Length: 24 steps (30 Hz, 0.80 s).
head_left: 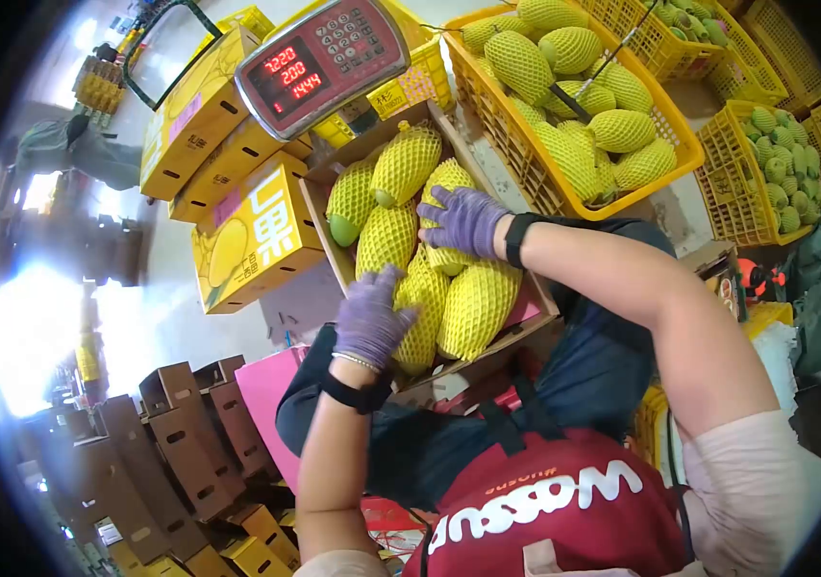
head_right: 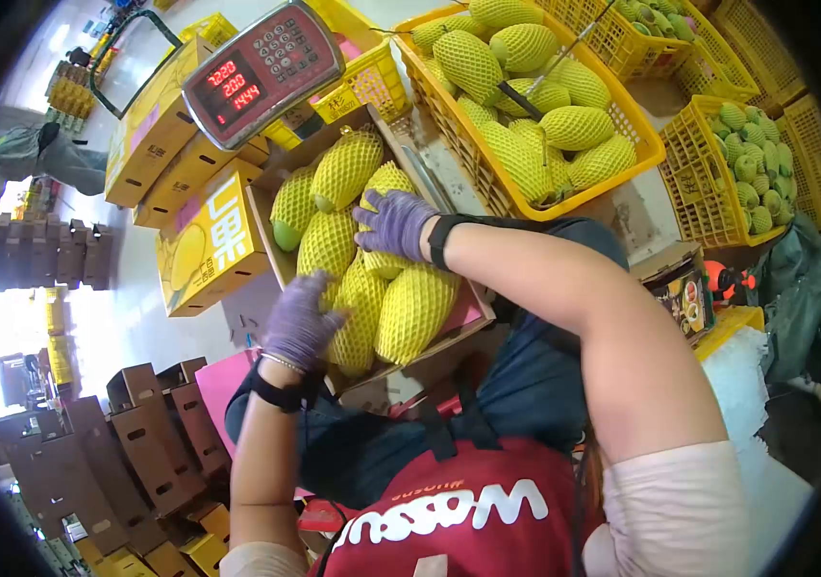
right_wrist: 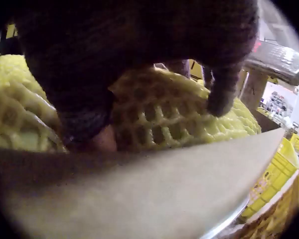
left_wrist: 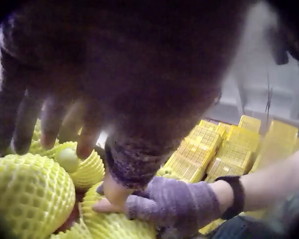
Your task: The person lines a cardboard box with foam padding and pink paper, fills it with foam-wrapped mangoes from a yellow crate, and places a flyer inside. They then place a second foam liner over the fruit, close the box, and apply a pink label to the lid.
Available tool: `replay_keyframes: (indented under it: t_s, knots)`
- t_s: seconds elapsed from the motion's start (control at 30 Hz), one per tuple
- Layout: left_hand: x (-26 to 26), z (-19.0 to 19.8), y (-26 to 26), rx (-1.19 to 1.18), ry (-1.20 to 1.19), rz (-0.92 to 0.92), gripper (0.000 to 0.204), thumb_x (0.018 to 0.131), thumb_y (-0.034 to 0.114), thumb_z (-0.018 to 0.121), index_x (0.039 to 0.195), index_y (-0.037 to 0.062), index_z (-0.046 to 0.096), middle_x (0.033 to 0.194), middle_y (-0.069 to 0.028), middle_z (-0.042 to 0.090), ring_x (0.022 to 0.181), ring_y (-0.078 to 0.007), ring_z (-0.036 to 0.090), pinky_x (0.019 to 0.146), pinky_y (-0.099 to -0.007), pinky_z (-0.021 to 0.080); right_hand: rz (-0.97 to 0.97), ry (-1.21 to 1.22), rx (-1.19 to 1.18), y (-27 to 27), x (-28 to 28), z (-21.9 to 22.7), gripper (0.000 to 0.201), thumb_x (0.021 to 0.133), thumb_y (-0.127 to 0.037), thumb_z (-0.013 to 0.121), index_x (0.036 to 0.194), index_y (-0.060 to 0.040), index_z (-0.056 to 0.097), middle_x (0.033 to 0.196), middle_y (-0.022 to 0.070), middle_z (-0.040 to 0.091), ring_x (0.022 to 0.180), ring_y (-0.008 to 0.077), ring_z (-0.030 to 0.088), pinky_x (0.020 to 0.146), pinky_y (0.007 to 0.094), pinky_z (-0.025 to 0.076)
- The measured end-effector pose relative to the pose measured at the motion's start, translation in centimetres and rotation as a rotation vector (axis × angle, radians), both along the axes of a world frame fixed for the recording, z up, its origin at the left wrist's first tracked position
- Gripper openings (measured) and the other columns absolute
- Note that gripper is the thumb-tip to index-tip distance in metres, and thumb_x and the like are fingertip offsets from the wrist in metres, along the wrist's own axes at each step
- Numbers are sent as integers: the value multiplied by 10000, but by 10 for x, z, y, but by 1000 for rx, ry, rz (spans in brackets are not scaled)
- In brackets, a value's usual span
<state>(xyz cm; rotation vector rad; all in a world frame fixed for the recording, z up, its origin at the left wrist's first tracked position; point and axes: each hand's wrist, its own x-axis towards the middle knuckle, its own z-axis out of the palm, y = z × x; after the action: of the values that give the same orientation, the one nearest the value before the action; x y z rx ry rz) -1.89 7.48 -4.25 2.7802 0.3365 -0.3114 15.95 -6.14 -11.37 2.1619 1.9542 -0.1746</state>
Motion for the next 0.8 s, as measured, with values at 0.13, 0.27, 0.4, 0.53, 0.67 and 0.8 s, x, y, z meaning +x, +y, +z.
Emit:
replay_keyframes:
  t_s: [0.13,0.27,0.4,0.53,0.67,0.8]
  knots:
    - [-23,-15,-47,122,119,69,585,707,282,773,1237,170,552,1225,-185,484,1051,-390,553,897,-438,487,-138,-130,-48,3,-21,10,477,955,-245,444,1430,-256,404,1548,65,278,1396,338,301,1042,446,358]
    - [-48,3,-37,24,12,61,537,721,212,759,1221,163,570,1165,-183,546,1074,-363,563,865,-415,501,-162,179,53,-27,-25,34,519,897,-241,552,1405,-206,451,1526,78,317,1386,357,317,1041,477,375]
    - [-118,24,25,-526,-458,487,348,787,94,720,1118,71,617,1059,-89,624,916,-135,569,744,-264,482,-447,134,309,-85,-50,91,547,732,-242,721,1229,-84,556,1371,141,485,1206,324,514,985,416,431]
    - [-241,-5,132,-350,-553,578,213,863,161,675,1015,28,608,789,-31,639,652,-94,555,597,-225,458,-766,429,181,-110,-19,65,450,761,-288,682,1104,-11,595,1143,213,616,1036,344,614,888,414,490]
    - [-299,-7,127,-605,-512,1015,133,897,180,633,906,52,600,681,-37,591,493,-96,523,420,-234,417,-836,649,204,-98,-1,23,440,737,-272,683,1068,7,603,1004,247,661,952,362,650,823,406,509]
    - [-317,-21,107,-567,-429,1072,200,861,187,670,812,67,518,632,-7,528,500,-94,484,458,-217,395,-888,801,294,-99,-3,-7,530,738,-271,689,1192,-61,513,1050,228,642,963,369,635,833,416,495]
